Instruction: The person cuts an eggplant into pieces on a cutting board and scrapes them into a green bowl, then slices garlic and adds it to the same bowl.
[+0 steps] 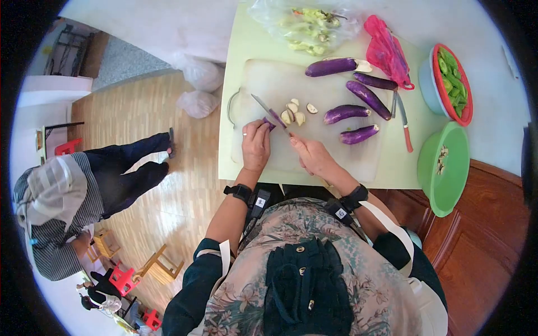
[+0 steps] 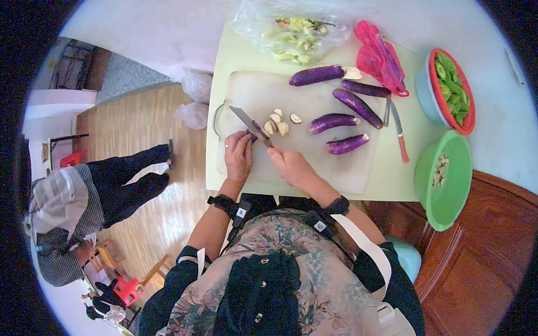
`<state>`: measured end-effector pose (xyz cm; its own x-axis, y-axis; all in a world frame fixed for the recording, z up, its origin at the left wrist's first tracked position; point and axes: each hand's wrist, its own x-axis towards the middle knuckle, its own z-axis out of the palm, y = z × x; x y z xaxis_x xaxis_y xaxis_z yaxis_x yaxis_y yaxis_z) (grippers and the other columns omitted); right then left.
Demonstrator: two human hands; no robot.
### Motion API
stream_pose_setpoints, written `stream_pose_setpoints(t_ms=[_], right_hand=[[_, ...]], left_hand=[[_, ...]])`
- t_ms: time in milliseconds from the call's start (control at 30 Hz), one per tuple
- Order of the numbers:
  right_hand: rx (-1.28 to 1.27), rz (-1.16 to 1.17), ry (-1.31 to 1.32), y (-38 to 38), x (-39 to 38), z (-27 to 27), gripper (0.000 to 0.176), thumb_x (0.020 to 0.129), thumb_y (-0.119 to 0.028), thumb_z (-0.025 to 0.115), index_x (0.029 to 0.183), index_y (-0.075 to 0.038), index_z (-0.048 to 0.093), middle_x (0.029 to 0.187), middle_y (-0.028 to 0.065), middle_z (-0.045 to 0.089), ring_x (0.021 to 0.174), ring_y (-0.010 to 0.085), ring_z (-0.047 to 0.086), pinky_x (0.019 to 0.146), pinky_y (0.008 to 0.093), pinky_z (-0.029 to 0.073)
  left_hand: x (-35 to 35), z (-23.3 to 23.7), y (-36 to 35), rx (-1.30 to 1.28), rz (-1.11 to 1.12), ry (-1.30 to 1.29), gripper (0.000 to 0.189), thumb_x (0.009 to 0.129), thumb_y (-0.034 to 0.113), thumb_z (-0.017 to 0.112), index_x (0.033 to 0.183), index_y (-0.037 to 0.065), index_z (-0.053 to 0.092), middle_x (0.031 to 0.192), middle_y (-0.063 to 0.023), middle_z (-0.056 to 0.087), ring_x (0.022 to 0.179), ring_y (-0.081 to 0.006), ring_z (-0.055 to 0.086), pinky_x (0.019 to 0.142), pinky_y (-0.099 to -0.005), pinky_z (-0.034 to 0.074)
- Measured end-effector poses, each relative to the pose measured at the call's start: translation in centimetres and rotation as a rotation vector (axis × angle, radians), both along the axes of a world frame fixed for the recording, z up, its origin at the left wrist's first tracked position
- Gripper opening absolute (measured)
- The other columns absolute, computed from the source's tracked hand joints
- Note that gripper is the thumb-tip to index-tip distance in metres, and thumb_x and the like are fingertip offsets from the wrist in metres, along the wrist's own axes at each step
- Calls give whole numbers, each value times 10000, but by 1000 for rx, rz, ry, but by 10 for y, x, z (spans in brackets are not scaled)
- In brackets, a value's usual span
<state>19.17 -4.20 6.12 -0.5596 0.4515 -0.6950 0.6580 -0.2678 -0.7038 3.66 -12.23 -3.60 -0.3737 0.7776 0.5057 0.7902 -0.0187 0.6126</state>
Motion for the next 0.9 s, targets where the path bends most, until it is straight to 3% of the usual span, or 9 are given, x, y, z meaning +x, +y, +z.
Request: stream_pose_setpoints(t_ms=[67, 267, 367, 900], right_hand=[[185, 71, 47, -3, 10, -1, 471, 966, -387, 389, 1268, -43, 500, 644, 205, 538, 592, 352, 548, 597, 395, 451], [312, 221, 51, -14, 31, 18, 444, 969, -381, 385, 1229, -40, 501, 722, 246, 561, 680, 407, 581, 642, 449, 441], [268, 218, 49, -14, 34, 28, 440, 973, -377, 368, 1209, -28, 495, 764, 270, 571, 733, 437, 586, 672, 474, 438], [278, 269, 55, -11, 31, 27, 431, 979, -374, 356, 1199, -27, 486, 749, 274, 568, 720, 439, 579, 660, 491, 429]], left_hand=[[1, 0, -3, -15, 2, -18, 221, 728, -62, 624, 942, -14, 595, 964, -152, 572, 867, -337, 543, 756, -399, 450], [1, -5, -5, -55, 21, -17, 194, 727, -68, 621, 910, -20, 578, 950, -157, 553, 857, -351, 530, 752, -411, 445], [1, -5, -6, -80, 18, -10, 194, 710, -70, 622, 892, -24, 571, 936, -164, 538, 855, -360, 522, 748, -420, 449], [1, -3, -5, -85, 17, -4, 196, 700, -71, 625, 889, -32, 585, 898, -156, 542, 852, -347, 535, 734, -403, 470]])
